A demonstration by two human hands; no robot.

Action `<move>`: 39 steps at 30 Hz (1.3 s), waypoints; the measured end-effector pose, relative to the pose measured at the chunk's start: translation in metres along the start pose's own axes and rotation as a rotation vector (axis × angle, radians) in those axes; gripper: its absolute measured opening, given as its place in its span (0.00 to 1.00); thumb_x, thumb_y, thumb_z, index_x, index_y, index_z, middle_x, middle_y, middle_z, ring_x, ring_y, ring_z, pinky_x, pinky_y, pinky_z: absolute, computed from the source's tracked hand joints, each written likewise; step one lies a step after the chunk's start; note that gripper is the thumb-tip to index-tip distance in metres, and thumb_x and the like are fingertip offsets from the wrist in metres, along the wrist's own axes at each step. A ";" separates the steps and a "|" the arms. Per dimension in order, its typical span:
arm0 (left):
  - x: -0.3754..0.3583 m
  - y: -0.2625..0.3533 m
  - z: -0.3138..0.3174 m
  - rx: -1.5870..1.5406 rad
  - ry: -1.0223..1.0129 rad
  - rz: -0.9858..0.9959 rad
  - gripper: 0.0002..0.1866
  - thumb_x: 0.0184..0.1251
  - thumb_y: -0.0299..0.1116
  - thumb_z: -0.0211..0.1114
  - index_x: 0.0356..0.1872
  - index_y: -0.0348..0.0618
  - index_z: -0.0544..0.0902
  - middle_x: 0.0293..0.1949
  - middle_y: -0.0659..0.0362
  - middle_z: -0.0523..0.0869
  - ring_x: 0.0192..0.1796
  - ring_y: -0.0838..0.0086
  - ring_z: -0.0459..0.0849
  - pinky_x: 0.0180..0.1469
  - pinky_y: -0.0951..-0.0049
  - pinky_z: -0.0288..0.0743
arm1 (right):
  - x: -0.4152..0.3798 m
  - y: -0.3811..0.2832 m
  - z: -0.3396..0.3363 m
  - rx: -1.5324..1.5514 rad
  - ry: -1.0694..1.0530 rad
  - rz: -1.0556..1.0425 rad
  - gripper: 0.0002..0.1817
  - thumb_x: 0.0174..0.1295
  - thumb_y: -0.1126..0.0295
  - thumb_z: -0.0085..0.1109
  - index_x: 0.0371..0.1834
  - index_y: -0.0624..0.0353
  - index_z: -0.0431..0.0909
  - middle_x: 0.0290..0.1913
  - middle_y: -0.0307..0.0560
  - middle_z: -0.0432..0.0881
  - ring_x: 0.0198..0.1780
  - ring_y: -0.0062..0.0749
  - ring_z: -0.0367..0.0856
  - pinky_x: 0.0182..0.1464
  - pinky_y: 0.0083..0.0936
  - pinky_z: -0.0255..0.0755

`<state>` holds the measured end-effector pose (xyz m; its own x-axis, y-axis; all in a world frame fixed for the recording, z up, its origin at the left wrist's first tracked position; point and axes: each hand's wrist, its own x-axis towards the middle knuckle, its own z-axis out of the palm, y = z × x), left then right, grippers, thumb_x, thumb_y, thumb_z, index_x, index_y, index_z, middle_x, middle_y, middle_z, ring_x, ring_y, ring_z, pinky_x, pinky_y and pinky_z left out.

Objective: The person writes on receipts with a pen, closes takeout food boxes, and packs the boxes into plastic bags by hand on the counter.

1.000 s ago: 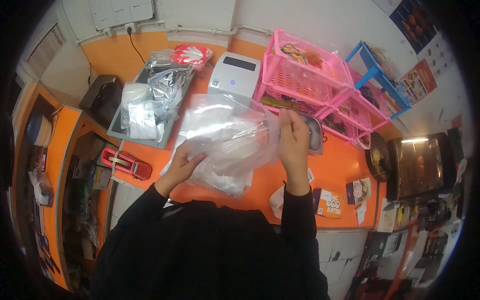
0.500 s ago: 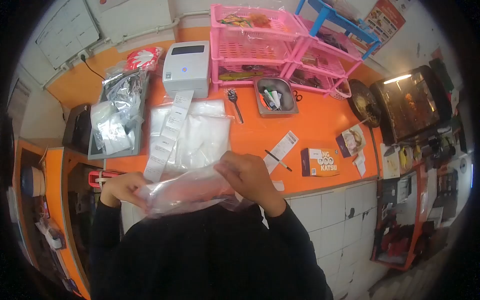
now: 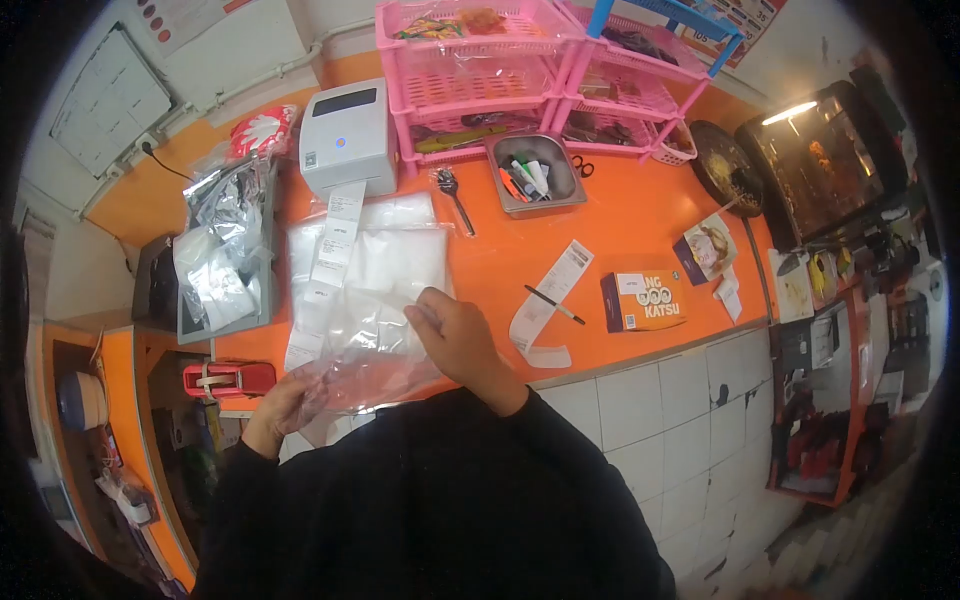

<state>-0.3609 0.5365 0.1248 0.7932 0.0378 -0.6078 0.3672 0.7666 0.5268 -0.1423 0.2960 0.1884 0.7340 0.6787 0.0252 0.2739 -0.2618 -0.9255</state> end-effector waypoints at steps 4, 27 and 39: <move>0.001 -0.005 -0.006 -0.016 -0.036 0.109 0.20 0.63 0.30 0.70 0.55 0.43 0.78 0.46 0.63 0.85 0.42 0.78 0.84 0.45 0.78 0.79 | 0.006 0.008 0.013 -0.423 0.408 -0.432 0.11 0.62 0.65 0.61 0.36 0.61 0.75 0.34 0.51 0.78 0.36 0.46 0.77 0.35 0.37 0.67; 0.023 -0.013 0.065 0.097 0.255 0.156 0.16 0.65 0.30 0.67 0.52 0.44 0.76 0.36 0.63 0.81 0.37 0.73 0.84 0.37 0.72 0.82 | -0.044 0.202 -0.068 -0.810 0.464 -0.058 0.16 0.55 0.70 0.64 0.48 0.56 0.81 0.59 0.50 0.78 0.67 0.52 0.67 0.68 0.62 0.52; 0.060 -0.030 0.123 0.647 0.301 0.793 0.21 0.50 0.22 0.74 0.45 0.39 0.76 0.36 0.62 0.82 0.40 0.77 0.82 0.42 0.76 0.78 | -0.003 0.052 0.070 0.253 -0.211 -0.060 0.09 0.67 0.69 0.58 0.41 0.65 0.76 0.34 0.48 0.79 0.32 0.29 0.77 0.37 0.26 0.72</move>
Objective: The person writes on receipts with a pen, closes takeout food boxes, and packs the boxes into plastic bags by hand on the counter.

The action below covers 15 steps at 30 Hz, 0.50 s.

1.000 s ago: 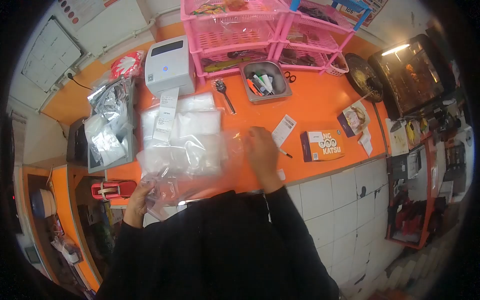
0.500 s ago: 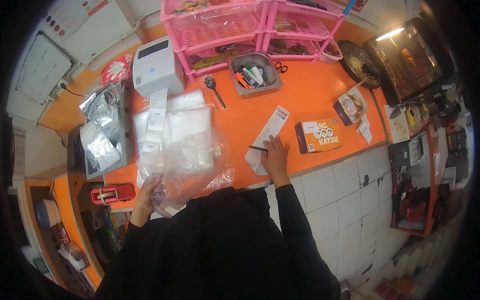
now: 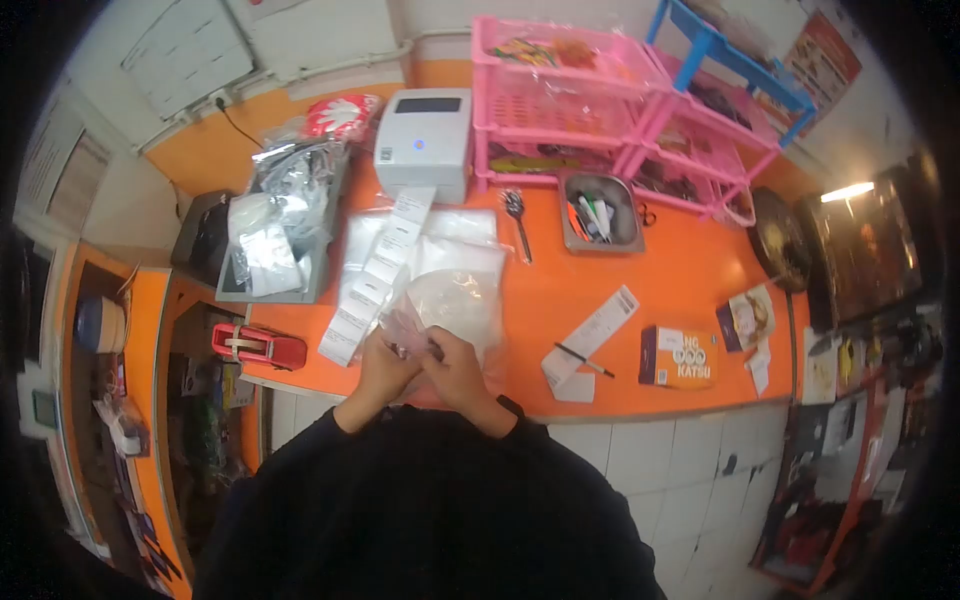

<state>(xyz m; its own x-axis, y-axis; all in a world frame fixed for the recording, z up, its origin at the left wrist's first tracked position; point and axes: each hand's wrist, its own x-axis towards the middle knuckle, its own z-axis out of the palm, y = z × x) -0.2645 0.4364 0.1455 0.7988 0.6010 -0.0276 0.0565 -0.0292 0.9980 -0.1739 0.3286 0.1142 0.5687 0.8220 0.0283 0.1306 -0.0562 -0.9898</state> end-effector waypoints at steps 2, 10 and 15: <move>-0.005 -0.010 -0.005 0.028 0.003 0.159 0.21 0.53 0.21 0.73 0.48 0.39 0.77 0.40 0.59 0.83 0.41 0.76 0.82 0.42 0.74 0.78 | 0.004 0.001 0.010 0.327 -0.002 0.078 0.08 0.69 0.70 0.57 0.40 0.65 0.77 0.34 0.44 0.80 0.32 0.28 0.77 0.37 0.24 0.73; 0.013 -0.037 -0.143 0.378 0.156 0.436 0.21 0.49 0.21 0.75 0.44 0.43 0.77 0.28 0.63 0.83 0.31 0.80 0.81 0.34 0.82 0.75 | 0.039 0.003 -0.051 1.135 -0.440 0.443 0.14 0.68 0.71 0.58 0.54 0.65 0.77 0.48 0.45 0.82 0.44 0.26 0.82 0.48 0.24 0.76; -0.011 0.002 -0.220 0.671 0.388 0.019 0.16 0.51 0.21 0.71 0.41 0.39 0.78 0.20 0.60 0.80 0.20 0.73 0.80 0.24 0.78 0.73 | 0.023 -0.103 -0.074 0.097 -0.344 0.294 0.10 0.61 0.73 0.66 0.43 0.65 0.82 0.35 0.38 0.83 0.36 0.19 0.80 0.40 0.18 0.72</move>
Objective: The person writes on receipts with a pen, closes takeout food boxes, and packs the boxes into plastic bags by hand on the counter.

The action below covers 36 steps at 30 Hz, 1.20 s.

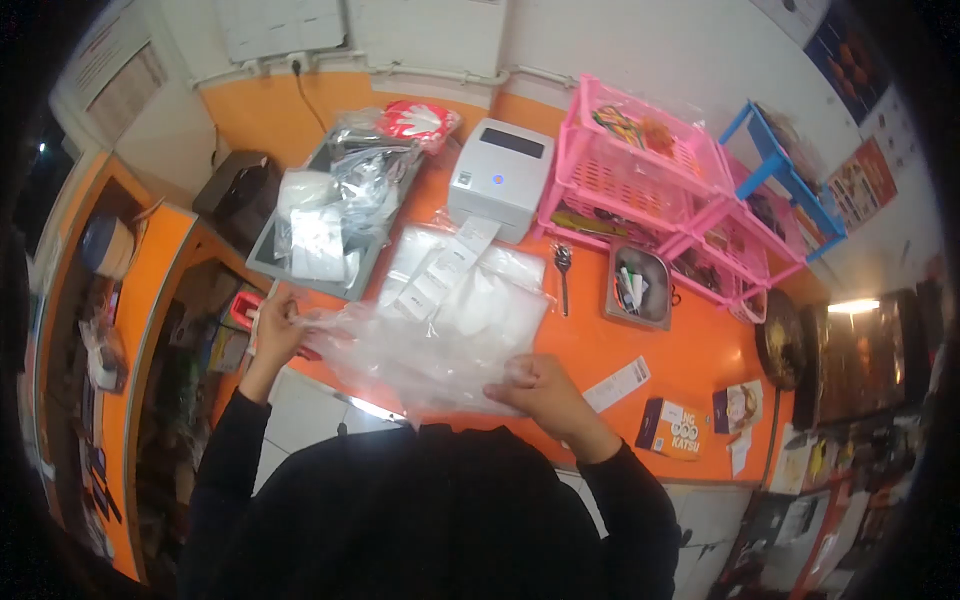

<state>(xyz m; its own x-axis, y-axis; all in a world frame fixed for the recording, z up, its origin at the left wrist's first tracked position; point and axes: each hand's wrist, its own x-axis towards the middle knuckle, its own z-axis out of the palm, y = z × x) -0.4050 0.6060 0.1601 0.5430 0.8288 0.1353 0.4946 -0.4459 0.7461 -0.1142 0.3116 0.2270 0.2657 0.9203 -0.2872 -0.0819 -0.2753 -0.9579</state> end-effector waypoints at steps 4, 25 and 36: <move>-0.007 0.063 0.034 0.176 0.205 0.516 0.34 0.45 0.31 0.76 0.59 0.42 0.77 0.46 0.51 0.83 0.55 0.58 0.80 0.55 0.58 0.73 | 0.016 -0.065 0.019 -0.685 0.007 -0.236 0.11 0.56 0.70 0.71 0.27 0.58 0.75 0.22 0.37 0.65 0.26 0.21 0.65 0.29 0.23 0.59; -0.040 -0.009 0.074 -0.799 -0.526 -0.538 0.14 0.72 0.38 0.59 0.51 0.43 0.83 0.46 0.60 0.85 0.51 0.74 0.79 0.56 0.72 0.73 | 0.208 -0.093 0.073 -0.833 -0.307 -0.356 0.24 0.56 0.61 0.69 0.55 0.59 0.78 0.54 0.52 0.80 0.58 0.46 0.77 0.59 0.40 0.71; -0.058 -0.006 0.084 -0.949 -0.548 -0.510 0.18 0.78 0.46 0.52 0.50 0.45 0.82 0.26 0.68 0.70 0.30 0.83 0.68 0.32 0.79 0.64 | 0.375 -0.019 0.109 -0.465 0.408 -0.814 0.09 0.68 0.64 0.56 0.43 0.56 0.79 0.40 0.44 0.79 0.50 0.38 0.76 0.53 0.39 0.71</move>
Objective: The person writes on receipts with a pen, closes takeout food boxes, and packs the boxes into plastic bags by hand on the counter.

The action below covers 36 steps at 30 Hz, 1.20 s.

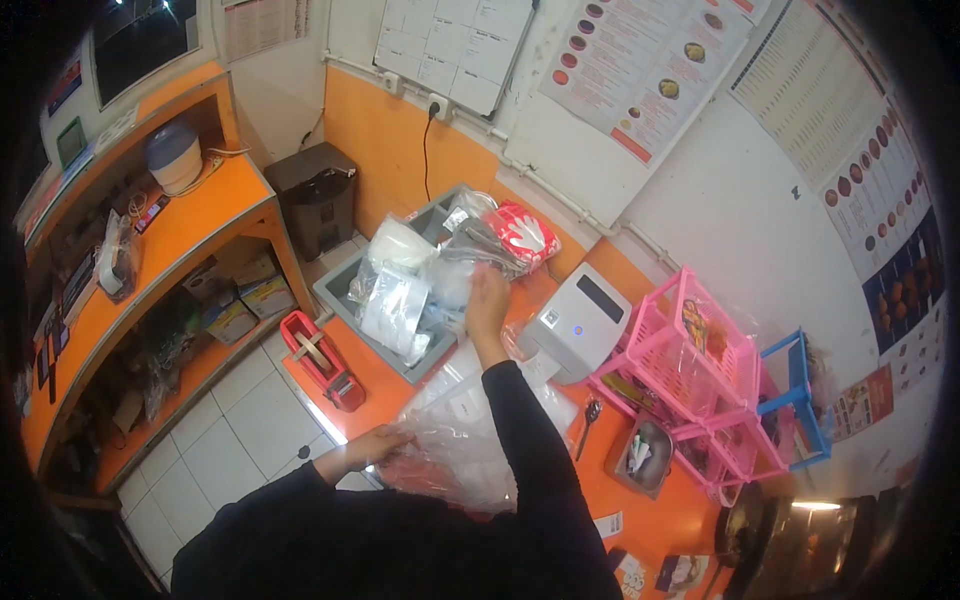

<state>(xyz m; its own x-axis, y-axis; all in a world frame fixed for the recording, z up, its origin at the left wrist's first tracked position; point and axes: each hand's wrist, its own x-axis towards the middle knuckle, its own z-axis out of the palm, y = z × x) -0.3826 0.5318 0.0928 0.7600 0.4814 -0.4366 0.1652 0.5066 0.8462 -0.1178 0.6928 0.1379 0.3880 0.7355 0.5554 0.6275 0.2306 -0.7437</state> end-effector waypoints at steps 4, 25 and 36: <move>0.015 -0.022 0.000 -0.141 0.054 -0.070 0.16 0.77 0.45 0.52 0.52 0.46 0.79 0.26 0.69 0.71 0.29 0.83 0.68 0.30 0.78 0.65 | -0.023 -0.108 -0.047 0.854 0.074 0.536 0.10 0.73 0.67 0.48 0.35 0.59 0.74 0.25 0.39 0.69 0.26 0.27 0.70 0.31 0.27 0.69; -0.026 0.068 0.054 0.528 0.184 0.545 0.28 0.54 0.23 0.73 0.59 0.38 0.77 0.48 0.53 0.84 0.47 0.68 0.85 0.51 0.70 0.78 | -0.270 -0.142 -0.247 -0.359 -1.050 0.522 0.15 0.65 0.62 0.58 0.44 0.64 0.81 0.40 0.48 0.85 0.42 0.37 0.83 0.43 0.39 0.75; -0.020 0.024 0.041 0.818 -0.051 0.097 0.12 0.66 0.30 0.63 0.46 0.33 0.83 0.37 0.49 0.88 0.43 0.67 0.86 0.47 0.69 0.77 | -0.372 -0.078 -0.479 -1.636 -0.730 0.702 0.66 0.35 0.60 0.83 0.79 0.44 0.48 0.74 0.50 0.62 0.73 0.44 0.64 0.73 0.56 0.55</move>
<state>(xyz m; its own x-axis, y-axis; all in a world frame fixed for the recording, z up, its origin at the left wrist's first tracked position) -0.3681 0.5049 0.1343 0.8188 0.4530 -0.3527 0.4881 -0.2259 0.8430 0.0125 0.0957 0.1677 0.7723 0.6007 -0.2066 0.6043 -0.5944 0.5305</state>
